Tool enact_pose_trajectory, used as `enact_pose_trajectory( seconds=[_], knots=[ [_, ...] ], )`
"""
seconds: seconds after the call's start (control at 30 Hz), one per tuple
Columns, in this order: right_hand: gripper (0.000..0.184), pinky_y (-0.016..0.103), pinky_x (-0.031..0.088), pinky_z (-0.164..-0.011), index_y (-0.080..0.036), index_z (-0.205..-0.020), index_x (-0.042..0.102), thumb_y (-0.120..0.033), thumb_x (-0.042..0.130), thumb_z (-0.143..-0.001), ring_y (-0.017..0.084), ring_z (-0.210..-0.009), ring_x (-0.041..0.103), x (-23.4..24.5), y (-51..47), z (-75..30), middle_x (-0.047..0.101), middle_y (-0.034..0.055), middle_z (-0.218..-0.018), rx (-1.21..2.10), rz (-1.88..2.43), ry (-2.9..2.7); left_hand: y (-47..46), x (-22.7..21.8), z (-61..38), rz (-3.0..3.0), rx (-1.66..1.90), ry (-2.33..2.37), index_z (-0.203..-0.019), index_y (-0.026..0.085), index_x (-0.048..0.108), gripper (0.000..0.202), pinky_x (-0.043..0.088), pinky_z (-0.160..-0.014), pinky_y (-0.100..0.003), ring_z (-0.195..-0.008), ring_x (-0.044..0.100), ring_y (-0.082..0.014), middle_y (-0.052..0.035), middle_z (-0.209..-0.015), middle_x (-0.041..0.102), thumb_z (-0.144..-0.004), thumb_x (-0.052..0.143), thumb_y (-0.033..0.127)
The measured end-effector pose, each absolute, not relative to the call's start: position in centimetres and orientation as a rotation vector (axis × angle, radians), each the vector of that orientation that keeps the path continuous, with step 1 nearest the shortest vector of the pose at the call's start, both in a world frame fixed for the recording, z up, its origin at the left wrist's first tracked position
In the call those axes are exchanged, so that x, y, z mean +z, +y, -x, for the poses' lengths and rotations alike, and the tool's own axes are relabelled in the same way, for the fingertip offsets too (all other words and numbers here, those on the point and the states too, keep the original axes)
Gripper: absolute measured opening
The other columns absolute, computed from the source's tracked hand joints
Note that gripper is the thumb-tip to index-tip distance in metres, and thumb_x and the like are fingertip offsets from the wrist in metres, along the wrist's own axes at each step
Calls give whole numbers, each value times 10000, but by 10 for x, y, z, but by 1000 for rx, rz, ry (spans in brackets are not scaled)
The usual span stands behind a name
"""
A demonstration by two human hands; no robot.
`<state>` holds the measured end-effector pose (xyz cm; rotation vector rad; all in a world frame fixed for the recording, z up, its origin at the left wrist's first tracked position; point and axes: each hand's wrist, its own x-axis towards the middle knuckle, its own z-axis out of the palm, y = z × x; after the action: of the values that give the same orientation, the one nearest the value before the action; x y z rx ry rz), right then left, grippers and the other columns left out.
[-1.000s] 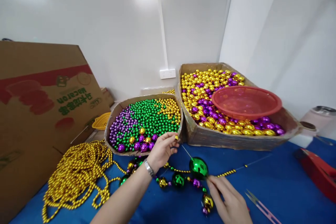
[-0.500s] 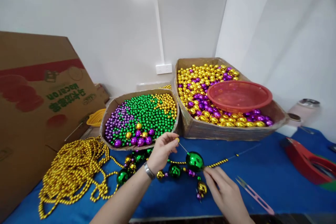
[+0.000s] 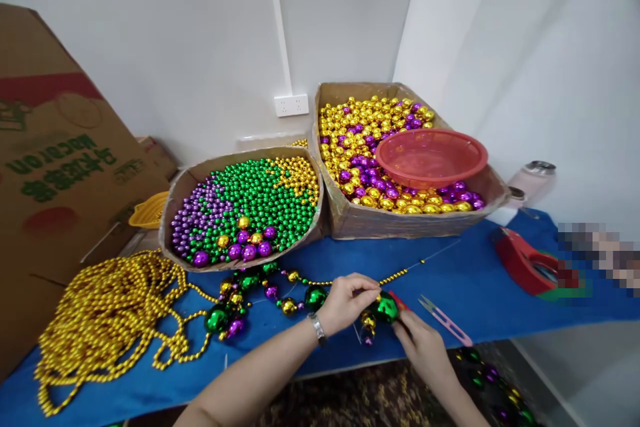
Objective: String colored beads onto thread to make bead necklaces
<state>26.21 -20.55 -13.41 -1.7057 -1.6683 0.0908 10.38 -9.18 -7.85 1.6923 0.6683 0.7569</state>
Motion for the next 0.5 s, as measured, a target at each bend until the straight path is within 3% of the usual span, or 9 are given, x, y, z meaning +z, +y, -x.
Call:
enact_pose_trajectory(
  seconds=[0.13,0.3,0.5],
  knots=[
    [277,316,539,-695,-196,-1009,598,-337,375,-926,209,-831,669,-130,-204,-268,683,83,-924,71,1736,-1645,-87,-71,-99,-1904,766,711,-837,185,726,211,468,-681,-262,-730,625,-164,-64,-801,692,-835,565,323],
    [263,302,515,-801,-205,-1090,580,-319,399,-937,194,-938,637,-98,-187,-261,661,82,-1014,81,1683,-1669,-77,-23,-89,-2006,834,643,-888,184,708,186,450,-656,-235,-717,619,-146,-44,-787,690,-851,551,275],
    [246,260,533,-725,-218,-1004,603,-316,386,-943,174,-846,666,-96,-166,-247,680,56,-926,60,1495,-1775,-75,-8,-82,-1887,902,683,-886,160,695,203,478,-637,-229,-700,642,-150,-52,-776,679,-848,556,302]
  ],
)
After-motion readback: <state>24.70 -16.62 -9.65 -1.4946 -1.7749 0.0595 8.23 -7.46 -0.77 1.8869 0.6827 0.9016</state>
